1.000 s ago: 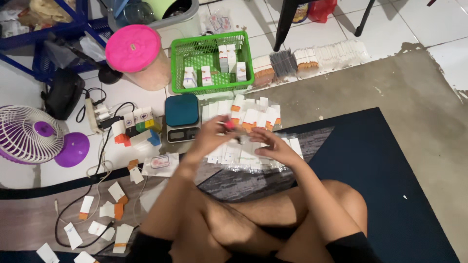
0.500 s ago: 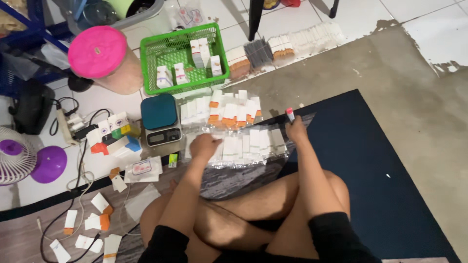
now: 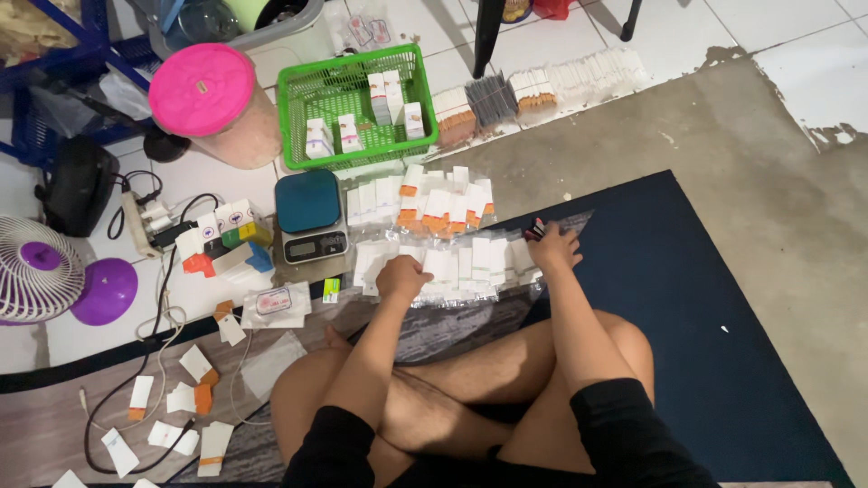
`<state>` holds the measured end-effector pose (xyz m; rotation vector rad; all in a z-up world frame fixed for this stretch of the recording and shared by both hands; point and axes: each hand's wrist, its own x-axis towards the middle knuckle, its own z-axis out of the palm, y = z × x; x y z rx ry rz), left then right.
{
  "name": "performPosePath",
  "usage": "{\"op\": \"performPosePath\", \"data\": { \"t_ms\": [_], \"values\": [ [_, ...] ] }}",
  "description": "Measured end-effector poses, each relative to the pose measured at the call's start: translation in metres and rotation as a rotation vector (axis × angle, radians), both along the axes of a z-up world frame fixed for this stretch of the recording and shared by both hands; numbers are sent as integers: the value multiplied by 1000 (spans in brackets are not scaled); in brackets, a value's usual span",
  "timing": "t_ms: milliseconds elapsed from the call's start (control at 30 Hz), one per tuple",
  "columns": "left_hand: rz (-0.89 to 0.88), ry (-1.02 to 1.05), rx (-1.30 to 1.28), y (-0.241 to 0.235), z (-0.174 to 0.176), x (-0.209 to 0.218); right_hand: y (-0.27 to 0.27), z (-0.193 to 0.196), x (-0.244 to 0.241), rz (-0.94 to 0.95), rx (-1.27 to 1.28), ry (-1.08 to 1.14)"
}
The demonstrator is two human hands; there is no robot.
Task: The person sits on the floor and repeatedly picks up small white rectangular boxes, places them into clear plastic bags, and sets the filled bags aside. The person handles the boxes one at a time, filling multiple bags over the course of the video.
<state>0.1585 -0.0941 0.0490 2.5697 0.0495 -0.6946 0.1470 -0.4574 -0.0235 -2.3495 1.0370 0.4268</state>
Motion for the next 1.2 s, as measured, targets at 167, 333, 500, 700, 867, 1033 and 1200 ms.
{"op": "performPosePath", "data": {
  "t_ms": [167,333,500,700,867,1033,1200],
  "values": [
    [108,-11,-98,18,4,11,18,27,0,-19,-20,-286],
    [231,-52,-410,18,21,27,59,78,-8,-5,307,-775],
    [374,-33,-1206,-1,37,17,114,112,-29,37,1230,-530],
    [321,140,-1529,-19,82,-3,151,171,-43,125,1778,-428],
    [193,242,-1735,-27,98,-7,149,191,-46,-54,1901,-448],
    [15,218,-1781,-27,119,-6,148,185,-45,-72,1867,-460],
    [444,220,-1539,-18,155,-7,148,192,-41,-254,1572,-782]
  ]
}}
